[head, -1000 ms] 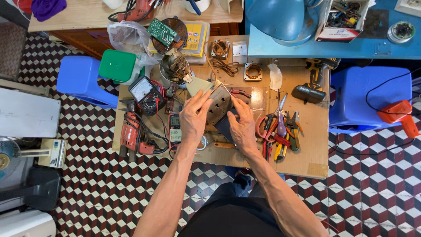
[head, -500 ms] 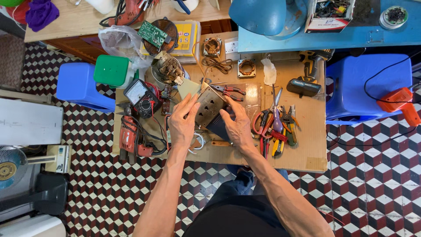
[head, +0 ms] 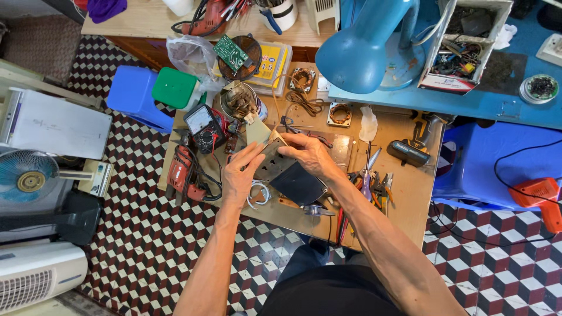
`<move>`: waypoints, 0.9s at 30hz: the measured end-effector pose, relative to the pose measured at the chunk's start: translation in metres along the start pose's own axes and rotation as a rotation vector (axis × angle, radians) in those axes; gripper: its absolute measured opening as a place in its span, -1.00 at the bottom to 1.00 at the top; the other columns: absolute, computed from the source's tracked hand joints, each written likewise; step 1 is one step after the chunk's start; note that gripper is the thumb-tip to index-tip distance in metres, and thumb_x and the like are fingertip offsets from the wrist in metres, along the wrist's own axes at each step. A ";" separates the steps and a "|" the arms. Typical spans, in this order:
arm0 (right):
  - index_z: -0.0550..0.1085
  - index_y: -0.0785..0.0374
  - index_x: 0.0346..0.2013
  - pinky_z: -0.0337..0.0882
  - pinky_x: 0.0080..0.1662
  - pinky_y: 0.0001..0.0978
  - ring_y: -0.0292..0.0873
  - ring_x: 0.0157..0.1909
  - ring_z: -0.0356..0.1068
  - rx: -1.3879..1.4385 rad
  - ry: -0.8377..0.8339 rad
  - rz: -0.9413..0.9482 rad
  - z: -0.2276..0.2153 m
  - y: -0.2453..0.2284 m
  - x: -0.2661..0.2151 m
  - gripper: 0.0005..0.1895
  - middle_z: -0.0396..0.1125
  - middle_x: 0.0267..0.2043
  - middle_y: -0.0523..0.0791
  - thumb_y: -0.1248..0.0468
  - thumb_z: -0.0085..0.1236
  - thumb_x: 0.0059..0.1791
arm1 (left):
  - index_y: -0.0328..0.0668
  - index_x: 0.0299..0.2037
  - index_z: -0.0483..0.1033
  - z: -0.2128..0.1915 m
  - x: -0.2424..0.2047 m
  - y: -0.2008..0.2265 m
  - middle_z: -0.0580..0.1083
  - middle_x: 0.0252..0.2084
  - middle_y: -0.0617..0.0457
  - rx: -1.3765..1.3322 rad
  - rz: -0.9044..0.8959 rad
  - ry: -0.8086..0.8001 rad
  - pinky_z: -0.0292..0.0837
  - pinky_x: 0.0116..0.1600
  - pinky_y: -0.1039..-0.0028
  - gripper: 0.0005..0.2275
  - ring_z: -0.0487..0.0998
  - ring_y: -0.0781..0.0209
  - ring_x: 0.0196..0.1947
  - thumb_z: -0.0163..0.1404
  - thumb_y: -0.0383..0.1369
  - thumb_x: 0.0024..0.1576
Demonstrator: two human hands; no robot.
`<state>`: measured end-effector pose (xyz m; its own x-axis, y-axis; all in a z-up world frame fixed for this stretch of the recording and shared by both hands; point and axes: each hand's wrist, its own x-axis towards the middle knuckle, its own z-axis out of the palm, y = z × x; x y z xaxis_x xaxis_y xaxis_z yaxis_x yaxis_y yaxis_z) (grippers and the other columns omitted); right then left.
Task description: The person assembles an electronic device by attaching a metal plate to a beige casing using a cordless drill. They align the plate, insert screws, and tighten them. The person also handles a power cord and plugs it into a wall outlet.
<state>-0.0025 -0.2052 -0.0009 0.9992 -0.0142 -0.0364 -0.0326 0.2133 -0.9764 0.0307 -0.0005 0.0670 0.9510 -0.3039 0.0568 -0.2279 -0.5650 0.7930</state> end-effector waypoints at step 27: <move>0.48 0.08 0.24 0.37 -0.02 -0.37 -0.21 -0.13 0.29 -0.426 -0.043 0.033 -0.020 0.003 -0.004 -0.38 0.24 -0.16 -0.13 0.11 0.38 -0.11 | -0.31 0.27 0.42 0.032 -0.023 -0.006 0.51 0.13 -0.12 -0.167 -0.200 0.307 0.46 0.11 0.44 -0.47 0.55 0.16 0.04 0.22 -0.29 0.09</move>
<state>-0.0075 -0.2244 -0.0081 0.9972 0.0281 -0.0689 -0.0615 -0.2101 -0.9757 0.0031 -0.0143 0.0418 0.9971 0.0574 0.0497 -0.0186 -0.4494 0.8931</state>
